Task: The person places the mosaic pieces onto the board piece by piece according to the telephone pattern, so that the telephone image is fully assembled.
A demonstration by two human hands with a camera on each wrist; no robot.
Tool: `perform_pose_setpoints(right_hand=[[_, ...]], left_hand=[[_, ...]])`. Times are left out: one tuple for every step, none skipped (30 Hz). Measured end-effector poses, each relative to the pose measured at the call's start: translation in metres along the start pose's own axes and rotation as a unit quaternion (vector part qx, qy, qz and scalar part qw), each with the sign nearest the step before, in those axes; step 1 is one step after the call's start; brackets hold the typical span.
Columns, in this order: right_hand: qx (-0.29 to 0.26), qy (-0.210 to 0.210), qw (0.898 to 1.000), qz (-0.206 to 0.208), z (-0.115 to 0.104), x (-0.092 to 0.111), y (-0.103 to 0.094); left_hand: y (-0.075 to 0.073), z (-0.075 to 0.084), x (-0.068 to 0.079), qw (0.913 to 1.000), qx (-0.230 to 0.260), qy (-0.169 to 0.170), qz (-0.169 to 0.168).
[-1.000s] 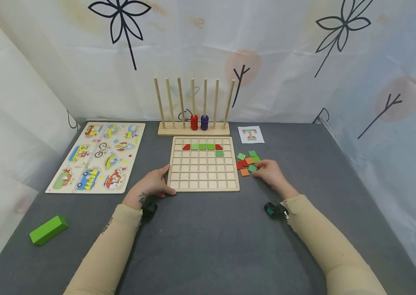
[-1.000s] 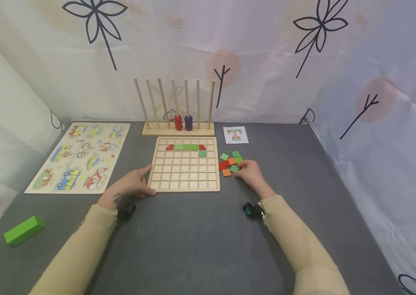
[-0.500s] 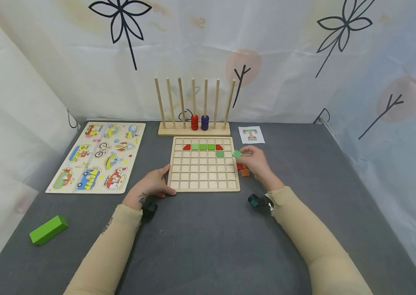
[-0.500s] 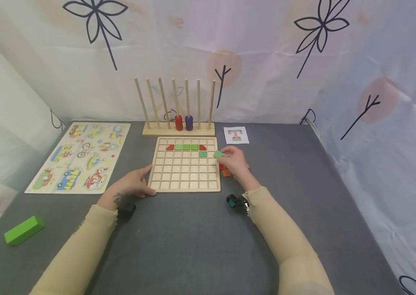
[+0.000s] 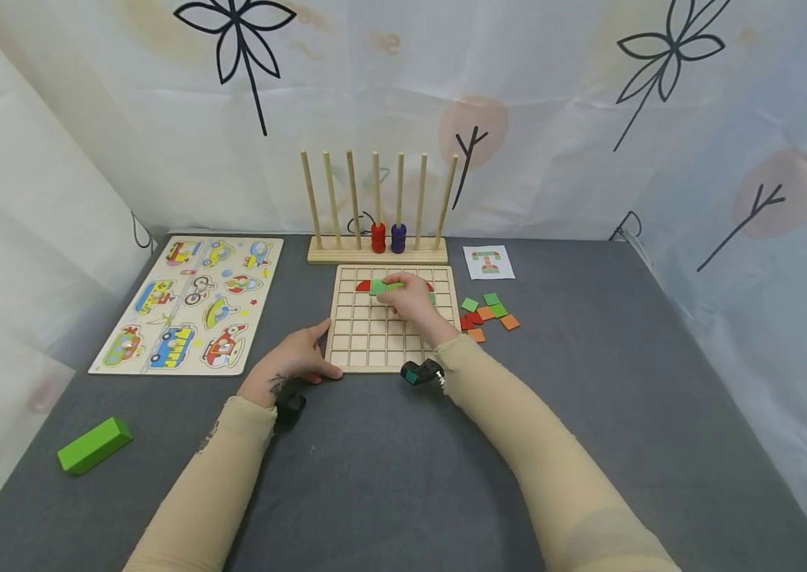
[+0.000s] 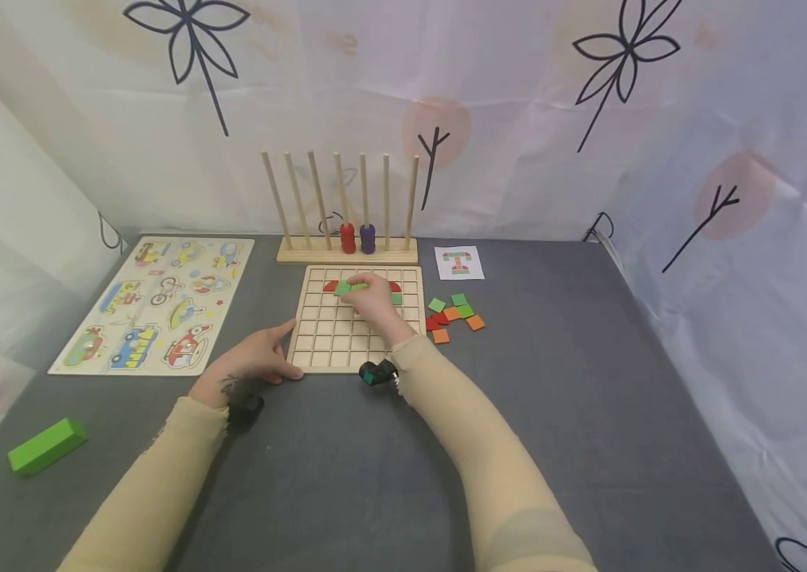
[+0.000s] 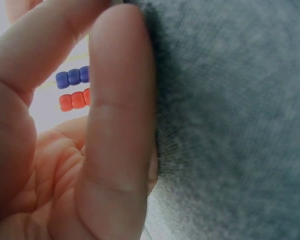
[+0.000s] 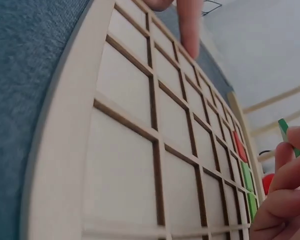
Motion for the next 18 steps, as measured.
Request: perform_pose_setpoints(right_hand=[[0.003, 0.003, 1.0, -0.001, 0.001, -0.003, 0.003], [0.01, 0.004, 1.0, -0.003, 0.002, -0.005, 0.006], [0.015, 0.005, 1.0, -0.004, 0.002, -0.007, 0.009], [0.023, 0.005, 1.0, -0.004, 0.003, -0.01, 0.012], [0.033, 0.006, 0.999, -0.005, 0.003, -0.011, 0.014], [0.045, 0.009, 0.999, -0.004, 0.003, -0.013, 0.015], [0.054, 0.011, 0.998, -0.004, 0.004, -0.015, 0.017], [0.067, 0.013, 0.998, -0.003, 0.004, -0.016, 0.018], [0.075, 0.017, 0.997, -0.004, 0.004, -0.017, 0.02], [0.085, 0.019, 0.996, -0.004, 0.005, -0.019, 0.021], [0.093, 0.022, 0.995, -0.006, 0.005, -0.019, 0.022], [0.098, 0.024, 0.995, -0.007, 0.005, -0.02, 0.023], [0.103, 0.024, 0.994, -0.008, 0.005, -0.02, 0.024], [0.111, 0.022, 0.993, -0.008, 0.004, -0.02, 0.025], [0.121, 0.022, 0.992, -0.009, 0.003, -0.019, 0.025], [0.128, 0.021, 0.992, -0.009, 0.003, -0.019, 0.026], [0.134, 0.02, 0.991, -0.009, 0.002, -0.018, 0.026], [0.139, 0.021, 0.99, -0.009, 0.002, -0.017, 0.026]], left_hand=[[0.0, 0.0, 0.0, 1.0, 0.001, 0.0, 0.0], [0.0, 0.0, -0.001, 1.0, 0.002, 0.001, -0.001], [0.0, 0.0, -0.001, 1.0, 0.003, 0.001, -0.002], [0.0, -0.001, -0.001, 1.0, 0.005, 0.002, -0.002], [0.0, -0.001, -0.001, 1.0, 0.008, 0.002, -0.002], [0.0, -0.002, -0.001, 0.9999, 0.009, 0.002, -0.003], [0.0, -0.002, -0.001, 0.9999, 0.011, 0.002, -0.004], [0.0, -0.002, -0.001, 0.9999, 0.012, 0.002, -0.005], [0.0, -0.002, -0.001, 0.9999, 0.013, 0.002, -0.005], [0.0, -0.002, -0.001, 0.9999, 0.012, 0.003, -0.005], [0.0, -0.002, -0.001, 0.9999, 0.011, 0.004, -0.005], [0.0, -0.002, -0.001, 0.9999, 0.01, 0.004, -0.004], [0.0, -0.002, -0.001, 0.9999, 0.008, 0.007, -0.005], [0.0, -0.001, -0.001, 0.9999, 0.007, 0.008, -0.004], [0.0, -0.001, 0.0, 0.9999, 0.005, 0.011, -0.004], [0.001, 0.0, 0.0, 0.9999, 0.003, 0.012, -0.004], [0.001, 0.0, 0.0, 0.9999, 0.002, 0.014, -0.004], [0.001, 0.0, 0.0, 0.9999, 0.001, 0.014, -0.003]])
Point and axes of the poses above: each hand's wrist, its own x-axis away from the middle knuckle, its own y-axis out of the palm, z = x × y, the point moved 10 cm from there along -x, towards the middle knuckle, and after that the axes turned 4 degrees about -z, right-handed, at the moved point
